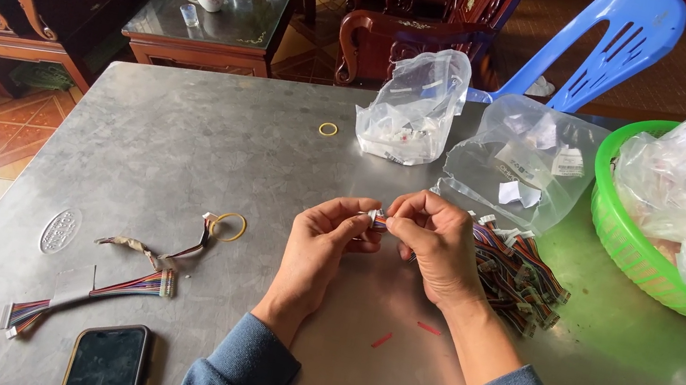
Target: Manually assembling electrical wire harnesses by inserting individual wires into plastic connector housings.
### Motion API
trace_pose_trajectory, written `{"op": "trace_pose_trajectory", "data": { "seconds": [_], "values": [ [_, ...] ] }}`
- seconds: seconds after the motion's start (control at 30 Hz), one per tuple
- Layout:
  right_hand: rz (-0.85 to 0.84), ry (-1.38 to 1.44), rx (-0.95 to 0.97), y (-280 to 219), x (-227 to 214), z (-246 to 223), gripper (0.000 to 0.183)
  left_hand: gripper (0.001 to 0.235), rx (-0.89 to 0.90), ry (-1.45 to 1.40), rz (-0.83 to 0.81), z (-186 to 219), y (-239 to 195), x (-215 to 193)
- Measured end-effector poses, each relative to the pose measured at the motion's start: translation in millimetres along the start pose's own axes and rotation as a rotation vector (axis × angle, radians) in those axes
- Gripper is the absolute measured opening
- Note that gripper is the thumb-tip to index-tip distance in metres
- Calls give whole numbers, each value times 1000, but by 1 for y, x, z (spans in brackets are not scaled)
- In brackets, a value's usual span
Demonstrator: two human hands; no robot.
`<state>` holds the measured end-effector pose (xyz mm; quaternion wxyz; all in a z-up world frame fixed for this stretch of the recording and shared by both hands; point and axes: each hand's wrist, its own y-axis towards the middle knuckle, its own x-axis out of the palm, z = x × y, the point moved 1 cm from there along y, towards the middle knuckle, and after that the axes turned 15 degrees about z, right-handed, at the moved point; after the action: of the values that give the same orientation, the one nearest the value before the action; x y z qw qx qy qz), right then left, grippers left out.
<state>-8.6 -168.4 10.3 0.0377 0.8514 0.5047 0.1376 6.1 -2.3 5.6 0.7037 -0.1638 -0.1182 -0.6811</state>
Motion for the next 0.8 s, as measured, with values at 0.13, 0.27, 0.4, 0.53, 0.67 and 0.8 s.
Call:
{"op": "trace_pose_trajectory", "data": {
  "seconds": [0.13, 0.27, 0.4, 0.53, 0.67, 0.8],
  "values": [
    [5, -8, -12, -1, 0, -1, 9, 28, 1, 1, 2, 0, 0, 0],
    [3, -15, -35, -2, 2, -4, 9, 30, 1, -3, -1, -1, 2, 0],
    [-9, -21, -72, -3, 2, -6, 10, 31, 10, -1, -5, -2, 3, -1],
    [-12, -30, -77, -3, 2, -5, 10, 30, 13, 14, -5, -2, 2, -1],
    [2, -28, 40, -4, 4, -5, 7, 29, 31, 41, 6, 0, 1, 0],
    [10, -53, 93, -3, 5, -1, 8, 27, 99, 117, 17, -2, 1, 1]
  ]
}}
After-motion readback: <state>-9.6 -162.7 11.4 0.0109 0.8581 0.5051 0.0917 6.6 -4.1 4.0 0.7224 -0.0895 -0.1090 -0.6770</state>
